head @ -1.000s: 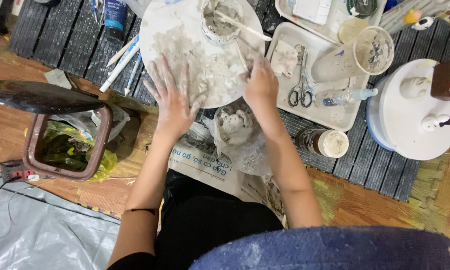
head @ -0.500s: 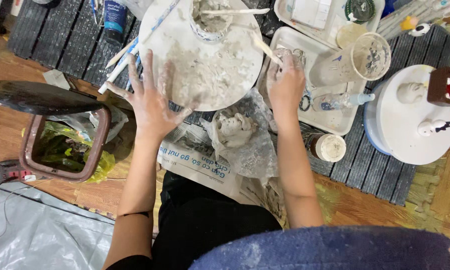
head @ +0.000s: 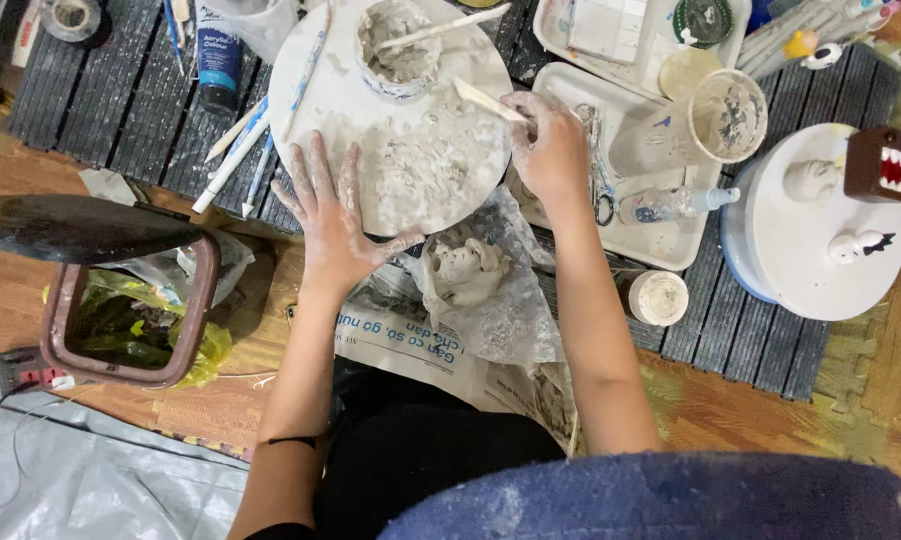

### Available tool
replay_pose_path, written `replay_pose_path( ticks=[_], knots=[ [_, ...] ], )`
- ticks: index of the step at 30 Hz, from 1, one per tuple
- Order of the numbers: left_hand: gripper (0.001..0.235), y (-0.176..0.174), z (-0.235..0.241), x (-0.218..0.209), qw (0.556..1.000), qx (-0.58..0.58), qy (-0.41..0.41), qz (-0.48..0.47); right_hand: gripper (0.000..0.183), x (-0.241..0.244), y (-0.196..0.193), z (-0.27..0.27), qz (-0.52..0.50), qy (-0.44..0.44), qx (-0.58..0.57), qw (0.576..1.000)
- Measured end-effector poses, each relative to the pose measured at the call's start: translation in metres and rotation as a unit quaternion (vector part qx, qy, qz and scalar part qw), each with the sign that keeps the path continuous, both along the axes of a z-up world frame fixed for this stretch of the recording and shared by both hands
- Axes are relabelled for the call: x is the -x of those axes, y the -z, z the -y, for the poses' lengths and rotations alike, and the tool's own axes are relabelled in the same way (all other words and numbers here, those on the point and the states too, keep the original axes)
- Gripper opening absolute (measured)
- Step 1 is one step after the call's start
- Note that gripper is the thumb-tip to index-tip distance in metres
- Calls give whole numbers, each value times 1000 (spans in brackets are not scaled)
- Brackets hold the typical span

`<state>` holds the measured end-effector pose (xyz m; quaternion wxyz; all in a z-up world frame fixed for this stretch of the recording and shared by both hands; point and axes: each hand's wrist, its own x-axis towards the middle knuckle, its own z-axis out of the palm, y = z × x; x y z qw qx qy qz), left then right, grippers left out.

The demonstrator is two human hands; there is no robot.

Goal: The person kneads and shapes a lump of white clay on a work surface. They use their hands to mix the material and occasionally use a wooden stick to scrape residue from a plastic container. The person repeatedly rolls and presses the clay, working it into a cohesive mass.

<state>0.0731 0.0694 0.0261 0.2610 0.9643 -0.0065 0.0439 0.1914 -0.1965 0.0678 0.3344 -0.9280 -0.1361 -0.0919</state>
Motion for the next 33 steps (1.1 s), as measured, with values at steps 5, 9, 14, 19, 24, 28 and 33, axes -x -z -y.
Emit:
replay_pose_path(
  ticks=[5, 9, 14, 19, 24, 28, 33],
  knots=[
    [130, 4, 3, 0, 999, -10, 14, 42, 31, -19, 11, 4, 113, 68, 172, 976],
    [130, 8, 4, 0, 999, -30, 8, 31, 19, -33, 16, 3, 42, 25, 180, 982],
    [129, 12, 10, 2, 998, -20, 6, 67, 15, -32, 40, -12, 61, 28, 251, 966],
    [128, 17, 14, 1, 995, -45, -1, 84, 28, 43, 63, -4, 71, -31, 255, 964],
    [128, 17, 8, 2, 995, -26, 15, 99, 24, 61, 53, -1, 60, -53, 254, 964],
    [127, 11, 4, 2, 997, -22, 22, 69, 16, 35, 23, -3, 57, -81, 162, 982],
    [125, 7, 4, 3, 997, -4, 23, 76, 17, 20, -5, -10, 43, -98, 193, 975]
  ],
)
